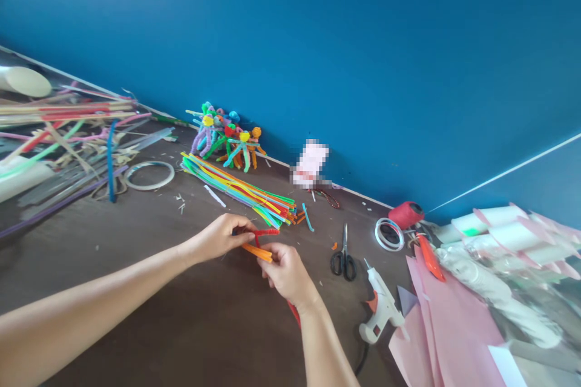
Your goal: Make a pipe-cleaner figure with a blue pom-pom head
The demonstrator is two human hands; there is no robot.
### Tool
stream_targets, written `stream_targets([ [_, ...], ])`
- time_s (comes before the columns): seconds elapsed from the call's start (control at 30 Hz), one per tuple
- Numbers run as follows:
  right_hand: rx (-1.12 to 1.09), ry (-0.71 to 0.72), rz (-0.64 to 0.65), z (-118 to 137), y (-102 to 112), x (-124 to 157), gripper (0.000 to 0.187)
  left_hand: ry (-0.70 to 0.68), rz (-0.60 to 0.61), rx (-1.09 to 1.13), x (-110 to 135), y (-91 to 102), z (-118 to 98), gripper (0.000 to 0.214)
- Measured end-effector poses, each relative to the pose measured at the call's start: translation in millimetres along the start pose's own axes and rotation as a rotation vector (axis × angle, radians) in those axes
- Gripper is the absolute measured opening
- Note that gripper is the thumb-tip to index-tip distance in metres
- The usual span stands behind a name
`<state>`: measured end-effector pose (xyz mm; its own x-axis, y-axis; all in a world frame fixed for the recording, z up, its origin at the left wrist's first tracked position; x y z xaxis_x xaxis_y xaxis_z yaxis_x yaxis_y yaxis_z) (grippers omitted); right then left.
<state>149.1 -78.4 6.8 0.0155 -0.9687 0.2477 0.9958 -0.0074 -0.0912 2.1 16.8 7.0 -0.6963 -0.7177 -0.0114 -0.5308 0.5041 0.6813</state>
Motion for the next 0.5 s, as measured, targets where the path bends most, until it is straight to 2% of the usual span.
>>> stream_targets([
  [0.17,-0.292,-0.093,0.072,4.8,8.4,3.5,0.035,-0.046,0.105,0.144,-1.6,4.1,1.1,0.026],
  [0.27,-0.311,-0.069,0.145,5.1,9.0,4.3,0.035,-0.014,0.139,0.217,-1.0,4.1,-0.4,0.026],
  [0.33,-0.212,-0.021,0.146,3.0,7.4,3.7,0.034,0.009,0.138,0.202,-0.2,3.3,-1.3,0.025],
  [0.43,0.045,0.087,0.030,1.9,2.4,3.4,0.026,0.016,0.162,0.140,1.0,1.6,-1.4,0.023],
  [0.5,0.274,0.217,-0.041,6.3,-2.3,5.8,0.020,0.016,0.180,0.097,1.3,0.8,-0.8,0.023],
])
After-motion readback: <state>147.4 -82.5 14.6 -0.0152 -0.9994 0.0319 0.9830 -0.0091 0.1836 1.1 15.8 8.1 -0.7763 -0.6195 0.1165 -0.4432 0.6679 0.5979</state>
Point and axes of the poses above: each hand's wrist, its own x-axis away from the middle knuckle, its own y-axis out of the back of the hand, z = x × y, the point moved 1 cm from there along -x, towards the middle knuckle, and after that the axes turned 15 degrees about -x, right-handed, at the moved point
